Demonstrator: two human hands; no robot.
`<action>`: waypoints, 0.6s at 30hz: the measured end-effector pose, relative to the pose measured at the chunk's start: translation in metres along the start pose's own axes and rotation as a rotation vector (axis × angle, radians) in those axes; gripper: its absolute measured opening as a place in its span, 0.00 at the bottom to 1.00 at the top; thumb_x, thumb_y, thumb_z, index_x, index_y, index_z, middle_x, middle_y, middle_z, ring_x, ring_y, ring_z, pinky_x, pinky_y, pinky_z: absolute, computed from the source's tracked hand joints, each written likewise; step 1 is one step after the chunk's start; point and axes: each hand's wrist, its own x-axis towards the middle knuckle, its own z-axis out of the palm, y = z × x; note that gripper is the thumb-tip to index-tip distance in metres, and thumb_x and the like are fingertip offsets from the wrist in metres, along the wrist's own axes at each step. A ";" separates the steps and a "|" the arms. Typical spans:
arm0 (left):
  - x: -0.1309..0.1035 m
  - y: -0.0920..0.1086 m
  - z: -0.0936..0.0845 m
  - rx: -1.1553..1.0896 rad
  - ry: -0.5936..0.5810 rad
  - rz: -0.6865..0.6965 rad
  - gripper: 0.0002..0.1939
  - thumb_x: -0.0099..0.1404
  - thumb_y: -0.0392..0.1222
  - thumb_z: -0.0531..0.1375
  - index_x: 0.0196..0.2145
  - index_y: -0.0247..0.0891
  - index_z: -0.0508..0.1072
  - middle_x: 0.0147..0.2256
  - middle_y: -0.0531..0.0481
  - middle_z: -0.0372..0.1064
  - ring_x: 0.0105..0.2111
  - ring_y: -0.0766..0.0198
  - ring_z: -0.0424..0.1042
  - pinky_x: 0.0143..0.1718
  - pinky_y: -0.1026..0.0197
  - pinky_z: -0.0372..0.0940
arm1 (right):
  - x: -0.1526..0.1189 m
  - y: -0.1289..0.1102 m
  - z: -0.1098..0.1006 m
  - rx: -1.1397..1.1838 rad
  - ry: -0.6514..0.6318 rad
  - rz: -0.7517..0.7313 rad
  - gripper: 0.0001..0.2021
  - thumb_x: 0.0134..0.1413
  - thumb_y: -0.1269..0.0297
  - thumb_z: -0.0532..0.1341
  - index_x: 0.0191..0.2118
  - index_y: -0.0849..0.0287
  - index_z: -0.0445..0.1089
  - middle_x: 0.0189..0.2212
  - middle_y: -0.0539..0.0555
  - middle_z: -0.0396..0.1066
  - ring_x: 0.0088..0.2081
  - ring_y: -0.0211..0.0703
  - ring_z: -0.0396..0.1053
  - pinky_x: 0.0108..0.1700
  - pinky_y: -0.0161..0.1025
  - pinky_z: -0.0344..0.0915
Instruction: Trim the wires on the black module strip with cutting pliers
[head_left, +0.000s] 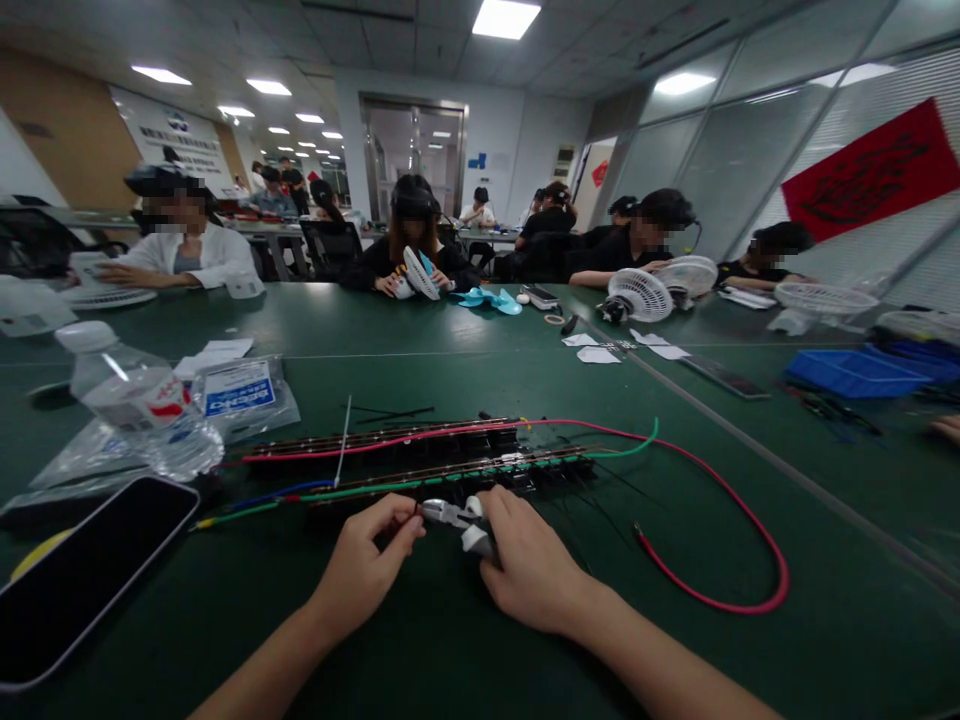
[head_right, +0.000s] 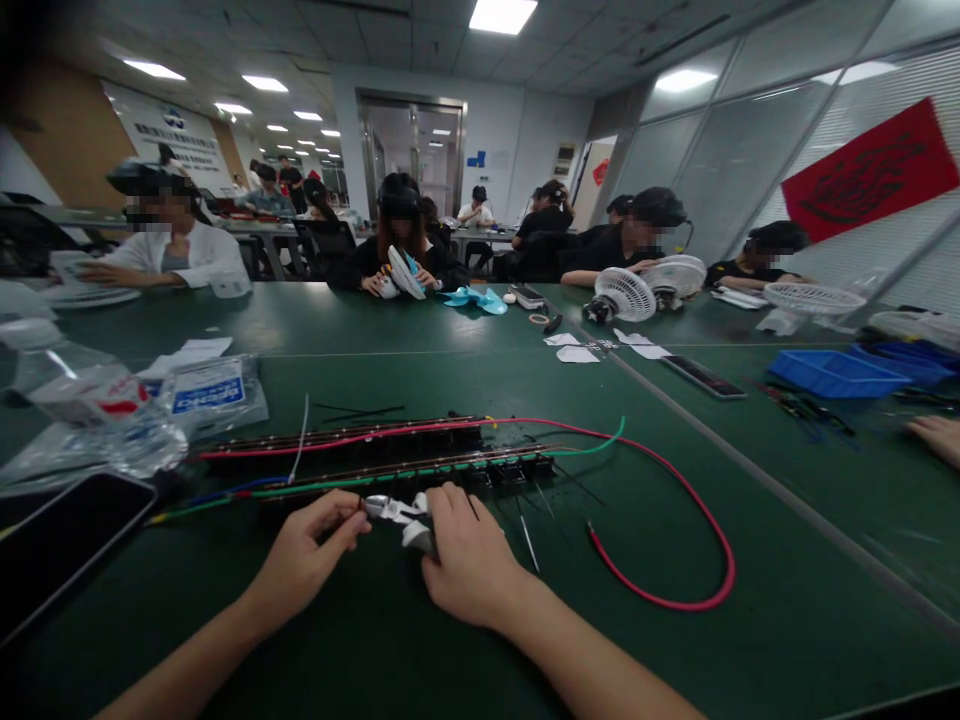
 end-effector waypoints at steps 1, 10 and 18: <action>0.000 0.000 0.000 -0.008 -0.022 -0.003 0.09 0.67 0.43 0.55 0.37 0.36 0.72 0.30 0.48 0.72 0.27 0.63 0.70 0.31 0.60 0.65 | 0.001 0.000 0.001 0.001 0.006 -0.005 0.22 0.45 0.71 0.55 0.50 0.60 0.58 0.50 0.61 0.61 0.52 0.52 0.59 0.54 0.48 0.56; -0.001 0.011 -0.004 -0.022 -0.149 -0.003 0.07 0.66 0.37 0.55 0.39 0.36 0.72 0.32 0.48 0.70 0.30 0.62 0.69 0.31 0.60 0.65 | 0.008 0.009 0.008 0.030 0.057 -0.064 0.27 0.45 0.73 0.55 0.55 0.61 0.55 0.53 0.62 0.59 0.57 0.54 0.53 0.60 0.53 0.51; -0.003 0.011 -0.007 -0.046 -0.178 -0.051 0.07 0.66 0.38 0.55 0.29 0.36 0.68 0.29 0.50 0.66 0.27 0.64 0.67 0.30 0.62 0.63 | 0.006 -0.004 -0.002 0.073 0.056 -0.069 0.30 0.43 0.73 0.55 0.56 0.60 0.55 0.53 0.61 0.58 0.56 0.53 0.53 0.61 0.52 0.49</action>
